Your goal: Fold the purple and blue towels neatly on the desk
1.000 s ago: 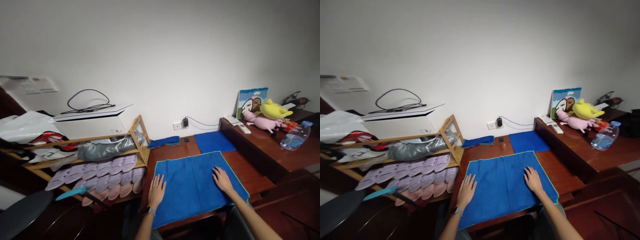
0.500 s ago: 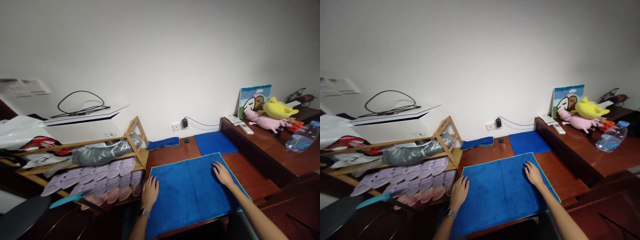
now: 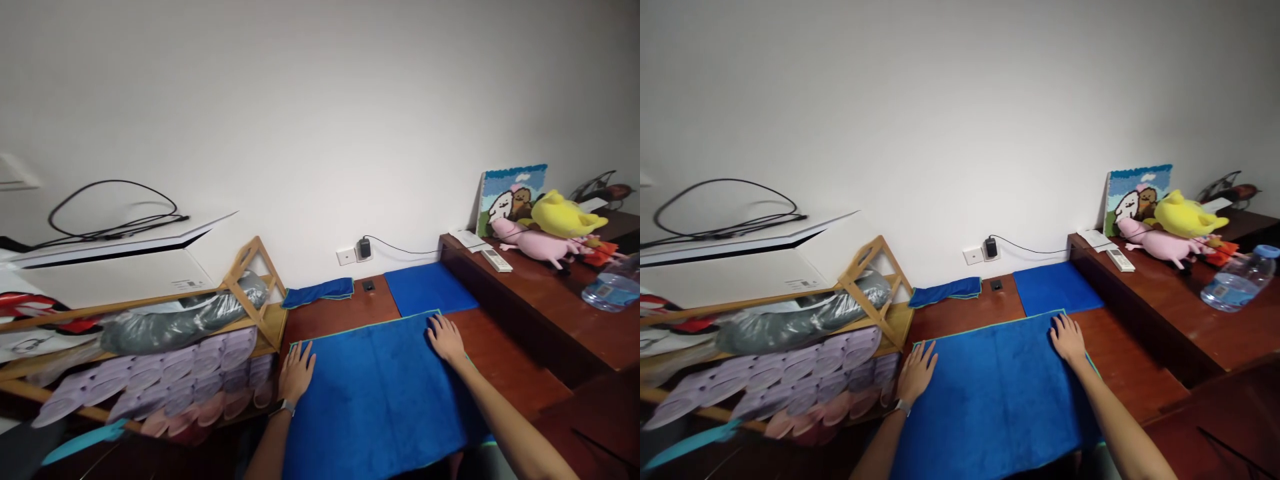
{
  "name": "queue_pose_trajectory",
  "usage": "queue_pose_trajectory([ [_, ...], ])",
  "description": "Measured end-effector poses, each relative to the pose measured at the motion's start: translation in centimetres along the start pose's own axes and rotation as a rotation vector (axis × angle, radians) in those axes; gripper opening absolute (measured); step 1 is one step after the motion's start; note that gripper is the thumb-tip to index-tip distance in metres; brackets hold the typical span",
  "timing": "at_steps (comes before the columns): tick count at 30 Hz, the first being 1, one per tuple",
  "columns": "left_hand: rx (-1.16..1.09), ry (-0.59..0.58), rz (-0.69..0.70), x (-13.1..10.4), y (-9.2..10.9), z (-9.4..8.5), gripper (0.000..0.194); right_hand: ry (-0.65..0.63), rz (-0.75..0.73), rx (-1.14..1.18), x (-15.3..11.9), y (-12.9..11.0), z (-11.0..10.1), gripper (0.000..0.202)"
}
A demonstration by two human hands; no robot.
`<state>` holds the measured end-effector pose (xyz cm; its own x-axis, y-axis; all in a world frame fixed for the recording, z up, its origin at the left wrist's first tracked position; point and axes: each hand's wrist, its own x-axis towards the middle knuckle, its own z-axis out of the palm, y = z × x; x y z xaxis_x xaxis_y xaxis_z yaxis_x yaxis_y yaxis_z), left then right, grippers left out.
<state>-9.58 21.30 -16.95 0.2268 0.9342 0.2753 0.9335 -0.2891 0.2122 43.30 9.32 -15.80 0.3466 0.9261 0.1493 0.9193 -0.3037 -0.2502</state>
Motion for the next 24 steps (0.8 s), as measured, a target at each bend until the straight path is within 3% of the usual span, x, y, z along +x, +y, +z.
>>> queue_pose_trajectory([
  [3,0.044,0.014,-0.028,-0.3,-0.4,-0.2,0.062,-0.049,-0.035,0.005,0.6,-0.8,0.1,0.063],
  [10,0.123,-0.045,-0.062,-0.8,-0.7,-0.6,0.065,-0.184,0.066,-0.058,0.7,-0.6,-0.1,0.066],
  [18,0.128,-0.056,-0.077,-1.8,-0.6,-1.9,0.064,-0.182,0.096,-0.054,-0.6,0.6,-1.1,0.070],
  [21,0.049,0.028,-0.044,-2.0,0.8,-2.6,0.065,-0.069,0.015,0.069,-1.2,-0.1,-1.3,0.072],
  [24,-0.072,0.039,0.047,-1.9,4.2,-2.7,0.062,-0.004,-0.120,0.279,-1.8,-3.0,-1.3,0.070],
])
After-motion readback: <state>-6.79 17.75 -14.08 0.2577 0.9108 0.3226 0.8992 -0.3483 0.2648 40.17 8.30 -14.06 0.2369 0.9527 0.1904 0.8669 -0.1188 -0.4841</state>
